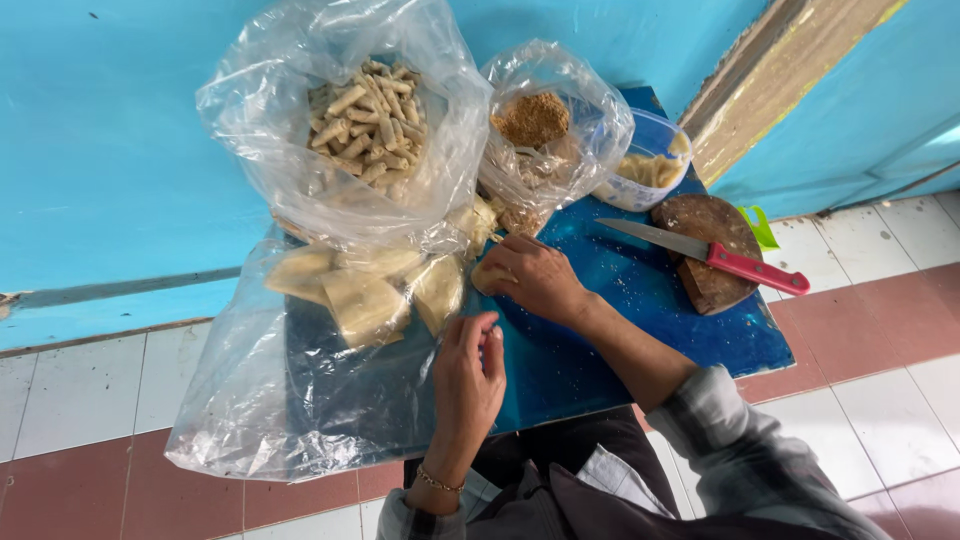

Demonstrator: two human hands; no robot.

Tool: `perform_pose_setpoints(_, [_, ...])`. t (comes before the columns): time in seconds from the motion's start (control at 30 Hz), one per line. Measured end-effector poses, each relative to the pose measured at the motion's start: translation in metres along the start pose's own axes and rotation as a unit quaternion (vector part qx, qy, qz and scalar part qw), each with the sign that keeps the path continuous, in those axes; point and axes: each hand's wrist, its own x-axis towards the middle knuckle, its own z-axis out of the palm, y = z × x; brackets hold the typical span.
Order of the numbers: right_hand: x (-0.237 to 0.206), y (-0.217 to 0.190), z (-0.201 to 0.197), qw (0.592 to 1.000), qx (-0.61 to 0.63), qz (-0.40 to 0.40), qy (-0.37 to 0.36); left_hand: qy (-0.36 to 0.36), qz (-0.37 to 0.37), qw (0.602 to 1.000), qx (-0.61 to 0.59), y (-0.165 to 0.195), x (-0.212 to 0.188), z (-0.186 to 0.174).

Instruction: The person sits at a low table and folds triangular dough wrappers into filled parcels. They pinch a portion of brown sugar from a plastic bag, place it on a wrapper, fold the wrapper over the filling, press the edges closed, and set the finished parcel with a pile of completed ones.

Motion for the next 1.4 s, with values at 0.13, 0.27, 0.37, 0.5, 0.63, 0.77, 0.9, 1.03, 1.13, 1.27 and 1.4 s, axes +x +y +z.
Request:
perform_pose_setpoints(0.13, [-0.004, 0.013, 0.006, 0.998, -0.006, 0.031, -0.05, 0.016, 0.081, 0.991, 0.109, 0.006, 0.003, 0.002])
perform_pose_setpoints(0.27, [-0.008, 0.015, 0.003, 0.998, -0.023, -0.052, -0.028, -0.036, 0.099, 0.966, 0.234, 0.002, 0.002, 0.003])
perform_pose_setpoints(0.37, [-0.007, 0.018, 0.002, 0.999, -0.007, -0.031, -0.018, -0.022, 0.1, 0.956, 0.274, -0.006, 0.008, 0.008])
perform_pose_setpoints(0.5, [0.001, 0.029, -0.007, 0.993, 0.079, 0.06, -0.06, -0.015, -0.052, 0.998, 0.043, -0.02, 0.02, 0.021])
perform_pose_setpoints(0.63, [-0.01, 0.024, -0.024, 0.982, 0.165, 0.065, -0.072, -0.011, -0.237, 0.903, -0.358, -0.032, 0.037, 0.04])
perform_pose_setpoints(0.77, [-0.039, -0.002, -0.042, 0.991, 0.134, -0.022, 0.013, 0.02, -0.21, 0.86, -0.465, -0.032, 0.033, 0.05])
perform_pose_setpoints(0.9, [-0.064, -0.025, -0.052, 0.974, 0.207, 0.03, 0.088, 0.01, -0.191, 0.852, -0.488, -0.018, 0.015, 0.043])
perform_pose_setpoints(1.03, [-0.085, -0.031, -0.045, 0.942, 0.306, 0.088, 0.107, -0.008, -0.167, 0.862, -0.479, -0.001, 0.002, 0.034])
perform_pose_setpoints(1.13, [-0.098, -0.021, -0.035, 0.857, 0.478, 0.172, 0.08, -0.016, -0.155, 0.876, -0.457, 0.008, -0.002, 0.03])
perform_pose_setpoints(1.27, [-0.108, 0.0, -0.026, 0.762, 0.602, 0.222, 0.092, -0.032, -0.139, 0.898, -0.416, 0.011, -0.006, 0.029])
perform_pose_setpoints(1.4, [-0.115, 0.016, -0.024, 0.639, 0.699, 0.295, 0.128, -0.043, -0.164, 0.829, -0.533, 0.006, -0.006, 0.027])
